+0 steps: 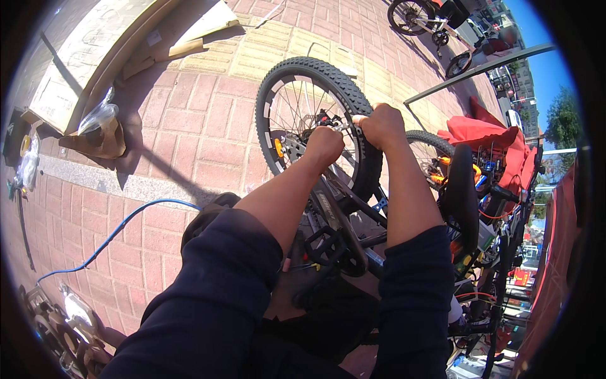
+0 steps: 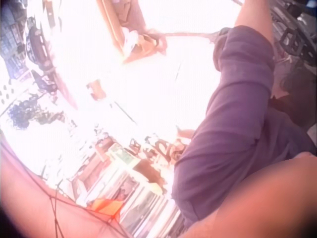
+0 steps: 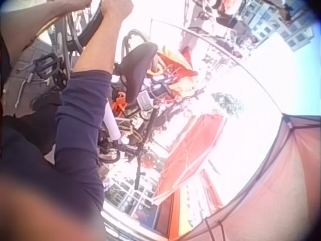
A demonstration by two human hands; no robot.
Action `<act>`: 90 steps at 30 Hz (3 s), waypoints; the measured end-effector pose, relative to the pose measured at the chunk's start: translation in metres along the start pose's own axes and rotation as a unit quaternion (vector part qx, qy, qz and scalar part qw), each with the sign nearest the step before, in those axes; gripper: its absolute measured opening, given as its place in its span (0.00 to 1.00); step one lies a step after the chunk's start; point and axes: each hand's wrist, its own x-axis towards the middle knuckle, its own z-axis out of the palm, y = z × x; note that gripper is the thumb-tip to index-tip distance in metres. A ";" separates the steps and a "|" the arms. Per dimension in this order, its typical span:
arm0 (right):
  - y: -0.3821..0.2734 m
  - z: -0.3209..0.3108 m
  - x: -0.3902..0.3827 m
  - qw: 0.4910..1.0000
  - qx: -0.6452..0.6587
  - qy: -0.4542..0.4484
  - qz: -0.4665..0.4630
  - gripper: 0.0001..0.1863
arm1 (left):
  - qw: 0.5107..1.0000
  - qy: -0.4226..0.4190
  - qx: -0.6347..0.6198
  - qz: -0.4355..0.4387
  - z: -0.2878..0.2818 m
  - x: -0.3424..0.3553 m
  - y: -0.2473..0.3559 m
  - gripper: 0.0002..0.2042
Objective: The person adjusts the bicycle seat using a wrench, then inflates the rear tire with a hand pump. The seat is tightened and the tire is pumped to the desired pressure.
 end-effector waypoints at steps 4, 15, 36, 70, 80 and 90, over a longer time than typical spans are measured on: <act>-0.004 -0.006 -0.004 1.000 0.007 -0.002 0.000 0.27 | 1.000 -0.004 0.016 0.010 0.001 0.000 -0.001 0.08; 0.000 -0.007 -0.001 1.000 0.004 -0.021 -0.007 0.28 | 1.000 0.001 0.008 0.001 -0.004 -0.001 0.003 0.08; -0.001 -0.002 -0.009 0.998 0.049 -0.039 -0.006 0.31 | 0.999 -0.023 0.026 0.005 -0.013 -0.003 0.008 0.09; 0.045 0.062 0.031 0.994 0.102 0.019 0.035 0.36 | 0.860 0.010 -0.407 -0.307 -0.047 -0.005 0.043 0.31; 0.103 0.051 -0.018 0.659 0.699 -0.276 0.030 0.17 | 0.854 -0.076 -0.441 -0.266 -0.068 -0.006 0.036 0.31; 0.107 0.063 -0.020 0.707 0.655 -0.264 0.032 0.15 | 0.844 -0.024 -0.480 -0.239 -0.045 -0.010 0.055 0.26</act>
